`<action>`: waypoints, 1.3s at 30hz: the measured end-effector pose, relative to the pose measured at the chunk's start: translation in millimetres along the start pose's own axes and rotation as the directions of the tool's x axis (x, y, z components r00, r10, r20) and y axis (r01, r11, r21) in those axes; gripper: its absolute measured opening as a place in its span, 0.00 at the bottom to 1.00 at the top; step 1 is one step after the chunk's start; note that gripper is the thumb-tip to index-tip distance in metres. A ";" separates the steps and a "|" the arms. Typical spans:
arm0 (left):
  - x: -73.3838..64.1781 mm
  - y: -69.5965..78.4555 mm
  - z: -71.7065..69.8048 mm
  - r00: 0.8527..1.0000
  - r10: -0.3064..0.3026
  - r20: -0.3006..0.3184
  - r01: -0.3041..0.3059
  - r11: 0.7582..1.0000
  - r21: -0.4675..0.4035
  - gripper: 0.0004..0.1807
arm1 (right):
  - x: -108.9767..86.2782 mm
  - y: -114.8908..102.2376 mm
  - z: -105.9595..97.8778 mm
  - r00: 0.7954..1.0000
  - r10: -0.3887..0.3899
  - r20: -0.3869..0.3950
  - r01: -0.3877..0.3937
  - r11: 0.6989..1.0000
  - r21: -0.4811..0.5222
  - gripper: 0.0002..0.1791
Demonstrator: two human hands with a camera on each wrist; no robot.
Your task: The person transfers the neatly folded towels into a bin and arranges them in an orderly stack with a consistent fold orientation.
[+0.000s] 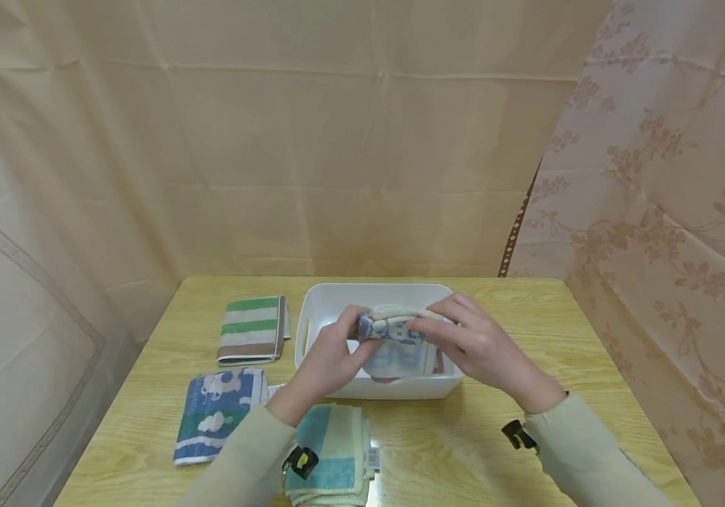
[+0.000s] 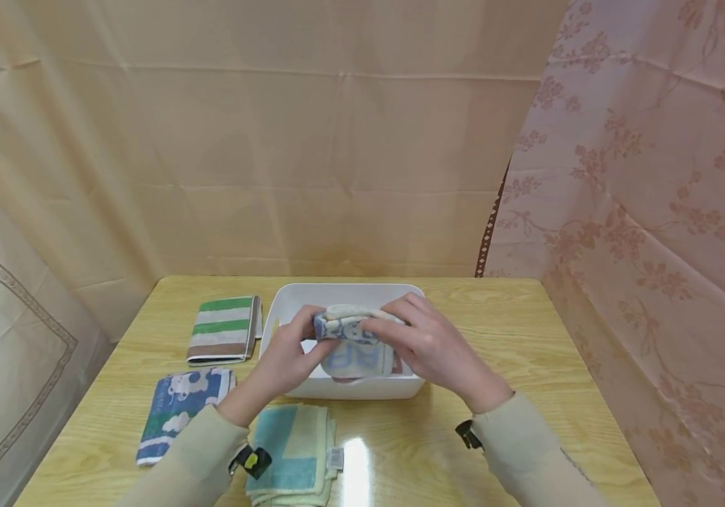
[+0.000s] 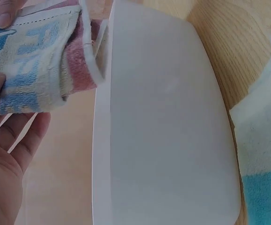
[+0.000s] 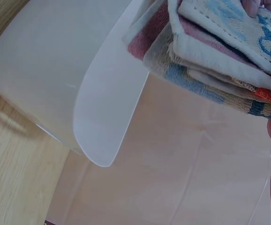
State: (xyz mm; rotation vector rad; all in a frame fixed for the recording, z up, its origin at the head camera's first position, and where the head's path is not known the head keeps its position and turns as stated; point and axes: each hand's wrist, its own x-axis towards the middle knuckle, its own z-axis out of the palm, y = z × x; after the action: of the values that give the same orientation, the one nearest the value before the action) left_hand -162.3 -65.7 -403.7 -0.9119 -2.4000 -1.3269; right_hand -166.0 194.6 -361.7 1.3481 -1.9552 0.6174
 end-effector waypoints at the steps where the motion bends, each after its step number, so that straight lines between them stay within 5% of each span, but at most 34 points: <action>1: -0.2 0.0 0.1 1.000 -0.003 -0.009 0.003 1.000 -0.011 0.18 | 0.0 -0.1 0.3 1.000 0.003 -0.003 -0.003 1.000 0.003 0.16; 9: 0.3 3.9 -1.4 0.994 -0.104 -0.037 0.099 0.987 -0.130 0.16 | -1.5 -0.5 2.7 0.999 0.039 -0.018 -0.038 0.999 0.032 0.15; 22: 3.0 7.8 -6.5 0.965 -0.251 -0.081 0.215 0.926 -0.312 0.15 | -9.0 1.7 6.3 0.993 0.112 -0.030 -0.108 0.986 0.128 0.23; 27: 3.4 7.0 -9.4 0.952 -0.293 -0.093 0.239 0.895 -0.375 0.15 | -14.9 2.9 5.6 0.983 0.180 0.023 -0.182 0.973 0.142 0.30; 31: 3.8 7.5 -11.9 0.945 -0.310 -0.103 0.243 0.879 -0.411 0.15 | -20.2 1.4 2.1 0.949 0.286 0.132 -0.304 0.942 0.144 0.35; 37: 4.5 7.0 -13.7 0.931 -0.346 -0.117 0.258 0.849 -0.460 0.16 | -26.2 -3.6 -0.8 0.848 0.457 0.269 -0.499 0.859 0.114 0.47; 39: 4.8 7.1 -14.2 0.926 -0.357 -0.120 0.262 0.839 -0.476 0.16 | -27.2 -4.5 0.6 0.839 0.467 0.277 -0.512 0.851 0.115 0.48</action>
State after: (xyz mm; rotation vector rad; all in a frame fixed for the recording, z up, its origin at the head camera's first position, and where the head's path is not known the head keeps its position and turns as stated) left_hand -162.6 -72.8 -388.7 -0.4458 -2.1759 -2.0560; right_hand -155.4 209.4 -382.5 1.0532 -2.5306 0.9325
